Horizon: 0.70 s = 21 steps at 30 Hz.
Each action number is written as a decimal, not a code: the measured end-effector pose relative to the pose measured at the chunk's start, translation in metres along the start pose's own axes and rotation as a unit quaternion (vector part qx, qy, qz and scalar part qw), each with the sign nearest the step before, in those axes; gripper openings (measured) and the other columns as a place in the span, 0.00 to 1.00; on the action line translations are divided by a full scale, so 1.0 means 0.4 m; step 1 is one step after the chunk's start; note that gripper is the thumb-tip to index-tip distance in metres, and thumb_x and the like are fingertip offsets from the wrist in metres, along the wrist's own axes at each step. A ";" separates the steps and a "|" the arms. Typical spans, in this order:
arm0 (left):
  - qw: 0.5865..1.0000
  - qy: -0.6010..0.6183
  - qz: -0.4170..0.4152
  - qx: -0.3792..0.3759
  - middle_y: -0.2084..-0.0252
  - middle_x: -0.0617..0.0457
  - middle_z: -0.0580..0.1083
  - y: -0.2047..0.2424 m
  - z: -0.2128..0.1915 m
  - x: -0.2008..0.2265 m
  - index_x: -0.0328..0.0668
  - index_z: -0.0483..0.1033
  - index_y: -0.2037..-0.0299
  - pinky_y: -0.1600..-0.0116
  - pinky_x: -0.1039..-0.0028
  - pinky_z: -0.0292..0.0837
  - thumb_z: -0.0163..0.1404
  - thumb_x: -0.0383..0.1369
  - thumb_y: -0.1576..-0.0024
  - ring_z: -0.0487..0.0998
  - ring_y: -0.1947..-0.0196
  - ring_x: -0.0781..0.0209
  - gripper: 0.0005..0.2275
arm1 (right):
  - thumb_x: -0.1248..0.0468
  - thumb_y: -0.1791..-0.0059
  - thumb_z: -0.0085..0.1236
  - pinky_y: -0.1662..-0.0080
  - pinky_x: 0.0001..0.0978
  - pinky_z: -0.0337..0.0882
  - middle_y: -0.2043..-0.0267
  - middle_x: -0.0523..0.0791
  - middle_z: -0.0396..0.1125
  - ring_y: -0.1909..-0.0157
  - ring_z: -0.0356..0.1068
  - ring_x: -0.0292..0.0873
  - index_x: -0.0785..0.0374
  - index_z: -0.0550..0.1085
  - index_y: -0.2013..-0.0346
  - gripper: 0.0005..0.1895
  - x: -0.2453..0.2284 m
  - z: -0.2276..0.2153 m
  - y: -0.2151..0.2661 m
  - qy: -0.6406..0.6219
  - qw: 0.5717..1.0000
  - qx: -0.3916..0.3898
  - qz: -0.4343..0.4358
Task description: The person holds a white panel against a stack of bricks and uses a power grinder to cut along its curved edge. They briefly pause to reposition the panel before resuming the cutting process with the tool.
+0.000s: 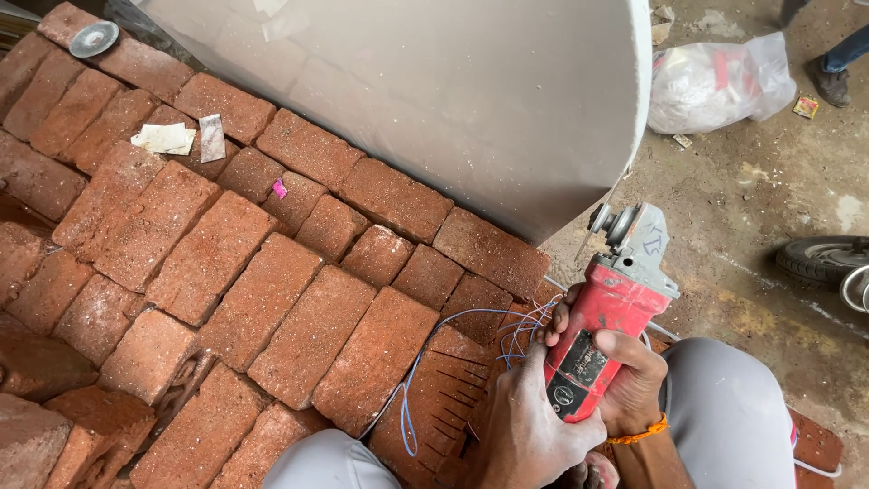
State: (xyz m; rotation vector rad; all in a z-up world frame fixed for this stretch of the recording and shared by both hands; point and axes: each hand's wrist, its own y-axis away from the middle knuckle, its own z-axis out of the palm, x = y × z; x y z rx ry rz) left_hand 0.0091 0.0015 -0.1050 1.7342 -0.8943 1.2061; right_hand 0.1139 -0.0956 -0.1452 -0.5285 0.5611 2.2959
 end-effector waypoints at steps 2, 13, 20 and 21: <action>1.000 0.007 0.001 0.002 0.67 0.37 0.78 0.001 -0.001 0.001 0.31 0.70 0.50 0.59 0.56 0.78 0.60 0.34 0.59 0.82 0.65 0.36 0.26 | 0.67 0.59 0.62 0.52 0.48 0.74 0.58 0.57 0.67 0.56 0.71 0.56 0.70 0.65 0.41 0.32 -0.001 -0.001 0.002 0.002 1.000 -0.003 0.000; 1.000 0.004 -0.010 0.000 0.67 0.37 0.78 0.003 0.000 0.015 0.31 0.70 0.47 0.58 0.55 0.78 0.59 0.34 0.60 0.82 0.65 0.37 0.28 | 0.67 0.59 0.61 0.52 0.48 0.74 0.58 0.57 0.67 0.55 0.71 0.56 0.72 0.65 0.42 0.31 -0.010 0.010 0.005 -0.002 1.000 0.005 0.002; 1.000 0.023 -0.011 -0.004 0.68 0.37 0.78 0.007 0.002 0.006 0.28 0.70 0.49 0.59 0.58 0.80 0.60 0.33 0.60 0.84 0.66 0.40 0.27 | 0.67 0.59 0.61 0.52 0.48 0.74 0.57 0.57 0.66 0.55 0.71 0.56 0.71 0.64 0.41 0.32 -0.009 0.018 0.010 -0.006 1.000 -0.018 0.001; 0.999 0.030 -0.018 -0.008 0.68 0.38 0.78 0.005 0.004 0.001 0.27 0.70 0.50 0.59 0.59 0.80 0.60 0.33 0.60 0.84 0.67 0.42 0.27 | 0.67 0.59 0.61 0.53 0.48 0.74 0.58 0.57 0.66 0.55 0.71 0.55 0.69 0.64 0.41 0.32 -0.007 0.015 0.009 -0.007 1.000 -0.004 0.008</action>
